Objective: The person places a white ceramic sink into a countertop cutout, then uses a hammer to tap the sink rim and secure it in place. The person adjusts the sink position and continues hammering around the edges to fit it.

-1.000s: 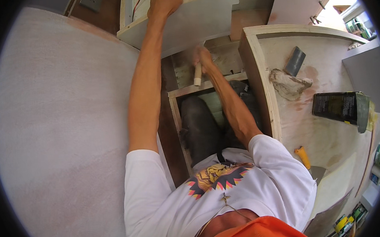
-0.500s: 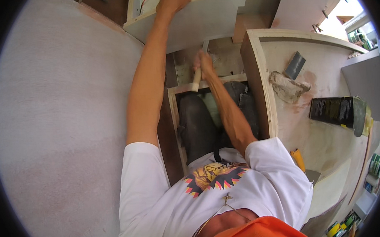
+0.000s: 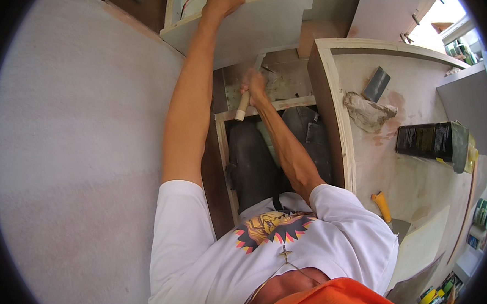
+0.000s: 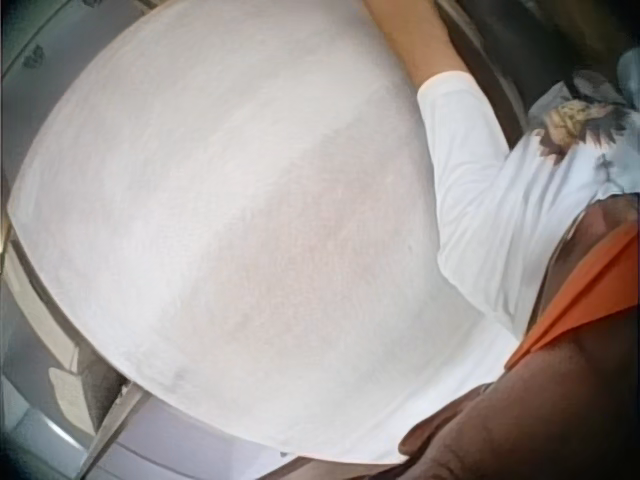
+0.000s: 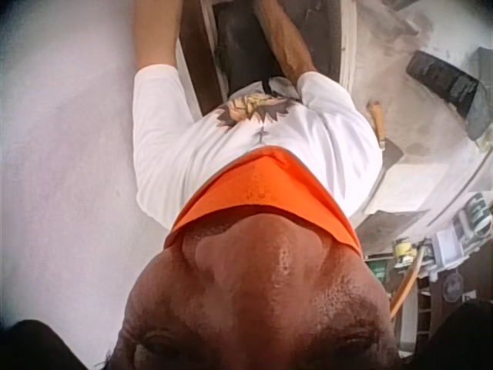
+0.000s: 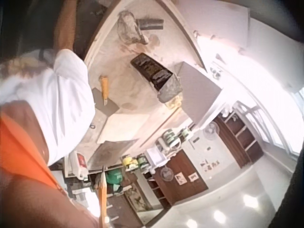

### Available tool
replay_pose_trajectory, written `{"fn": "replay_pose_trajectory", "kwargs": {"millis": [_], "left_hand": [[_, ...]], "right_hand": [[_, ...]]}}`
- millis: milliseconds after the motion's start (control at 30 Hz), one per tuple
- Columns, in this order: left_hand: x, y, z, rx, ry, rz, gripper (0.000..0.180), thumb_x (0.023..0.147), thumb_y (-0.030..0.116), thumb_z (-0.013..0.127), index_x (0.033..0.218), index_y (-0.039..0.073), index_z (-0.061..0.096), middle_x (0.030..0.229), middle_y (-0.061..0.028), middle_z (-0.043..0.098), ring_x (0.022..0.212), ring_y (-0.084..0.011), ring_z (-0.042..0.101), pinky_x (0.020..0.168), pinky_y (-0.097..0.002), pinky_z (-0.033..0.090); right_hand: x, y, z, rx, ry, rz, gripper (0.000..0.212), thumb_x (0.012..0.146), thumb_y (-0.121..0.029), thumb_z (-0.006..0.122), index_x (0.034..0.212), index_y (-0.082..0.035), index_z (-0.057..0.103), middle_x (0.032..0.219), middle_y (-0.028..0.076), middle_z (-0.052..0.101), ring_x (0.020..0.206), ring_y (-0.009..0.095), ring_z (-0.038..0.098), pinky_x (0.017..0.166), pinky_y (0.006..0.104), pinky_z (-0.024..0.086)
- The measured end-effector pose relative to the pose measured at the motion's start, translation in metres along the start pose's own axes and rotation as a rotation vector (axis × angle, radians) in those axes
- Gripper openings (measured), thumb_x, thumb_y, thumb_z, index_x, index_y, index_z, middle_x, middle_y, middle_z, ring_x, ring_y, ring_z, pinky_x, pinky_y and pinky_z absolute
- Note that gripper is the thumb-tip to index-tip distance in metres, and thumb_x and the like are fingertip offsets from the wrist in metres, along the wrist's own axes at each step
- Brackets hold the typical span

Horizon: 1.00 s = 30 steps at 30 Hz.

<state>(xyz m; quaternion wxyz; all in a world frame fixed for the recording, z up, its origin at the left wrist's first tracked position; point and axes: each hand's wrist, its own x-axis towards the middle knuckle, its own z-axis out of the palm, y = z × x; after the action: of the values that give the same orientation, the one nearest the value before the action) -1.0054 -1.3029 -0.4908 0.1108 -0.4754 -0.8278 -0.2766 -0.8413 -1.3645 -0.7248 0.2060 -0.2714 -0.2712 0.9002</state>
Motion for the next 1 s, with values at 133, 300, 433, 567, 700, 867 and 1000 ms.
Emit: {"fn": "replay_pose_trajectory", "kwargs": {"millis": [133,300,433,567,700,867,1000], "left_hand": [[0.000,0.003,0.014,-0.016,0.015,0.039,0.047,0.091,0.021,0.051,0.136,0.008,0.056,0.103,-0.0183,0.072,0.102,-0.0382,0.067,0.101,-0.0588,0.040],[-0.003,0.000,0.001,-0.044,0.008,0.012,0.048,0.091,0.020,0.052,0.137,0.008,0.055,0.103,-0.0187,0.072,0.103,-0.0385,0.066,0.100,-0.0583,0.041],[-0.009,-0.003,0.004,-0.025,0.041,0.035,0.048,0.090,0.020,0.052,0.137,0.008,0.055,0.103,-0.0192,0.072,0.102,-0.0385,0.066,0.099,-0.0581,0.042],[0.006,0.017,0.017,-0.054,0.073,0.100,0.048,0.090,0.019,0.052,0.137,0.008,0.055,0.103,-0.0195,0.072,0.102,-0.0388,0.066,0.099,-0.0583,0.042],[0.001,0.003,-0.007,-0.071,0.049,0.034,0.048,0.090,0.018,0.051,0.137,0.006,0.055,0.104,-0.0206,0.071,0.103,-0.0397,0.065,0.100,-0.0597,0.041],[-0.014,0.001,-0.004,0.001,0.047,0.010,0.049,0.090,0.018,0.052,0.138,0.004,0.054,0.105,-0.0210,0.071,0.105,-0.0393,0.065,0.101,-0.0619,0.039],[-0.002,0.026,0.011,-0.073,0.068,0.090,0.049,0.090,0.017,0.052,0.137,0.004,0.054,0.103,-0.0204,0.072,0.102,-0.0388,0.066,0.098,-0.0579,0.043]], "right_hand": [[0.027,-0.008,0.014,-0.058,0.071,-0.028,0.025,0.107,-0.031,0.044,0.090,-0.012,0.045,0.068,0.002,0.045,0.051,0.015,0.045,0.046,0.0321,0.044],[0.010,0.007,-0.003,0.019,-0.005,0.002,0.019,0.105,-0.026,0.044,0.093,-0.011,0.048,0.066,0.000,0.045,0.051,0.013,0.045,0.043,0.0300,0.042],[-0.012,0.023,0.027,0.087,0.044,0.016,0.023,0.107,-0.031,0.043,0.093,-0.012,0.045,0.065,0.001,0.041,0.050,0.014,0.044,0.044,0.0306,0.043],[0.064,0.019,0.011,-0.007,-0.029,-0.048,0.025,0.108,-0.033,0.043,0.094,-0.012,0.044,0.066,0.001,0.041,0.050,0.014,0.043,0.045,0.0312,0.044],[0.014,0.020,0.027,-0.085,-0.006,-0.016,0.024,0.108,-0.030,0.042,0.093,-0.011,0.043,0.068,0.001,0.042,0.052,0.013,0.044,0.046,0.0315,0.045],[-0.012,0.055,0.048,0.012,-0.005,0.018,0.023,0.108,-0.029,0.040,0.093,-0.011,0.043,0.069,0.001,0.044,0.053,0.013,0.044,0.045,0.0308,0.044],[0.081,0.055,0.013,-0.073,-0.140,-0.145,0.022,0.107,-0.027,0.040,0.094,-0.011,0.042,0.067,0.001,0.043,0.051,0.013,0.044,0.043,0.0307,0.042]]}}
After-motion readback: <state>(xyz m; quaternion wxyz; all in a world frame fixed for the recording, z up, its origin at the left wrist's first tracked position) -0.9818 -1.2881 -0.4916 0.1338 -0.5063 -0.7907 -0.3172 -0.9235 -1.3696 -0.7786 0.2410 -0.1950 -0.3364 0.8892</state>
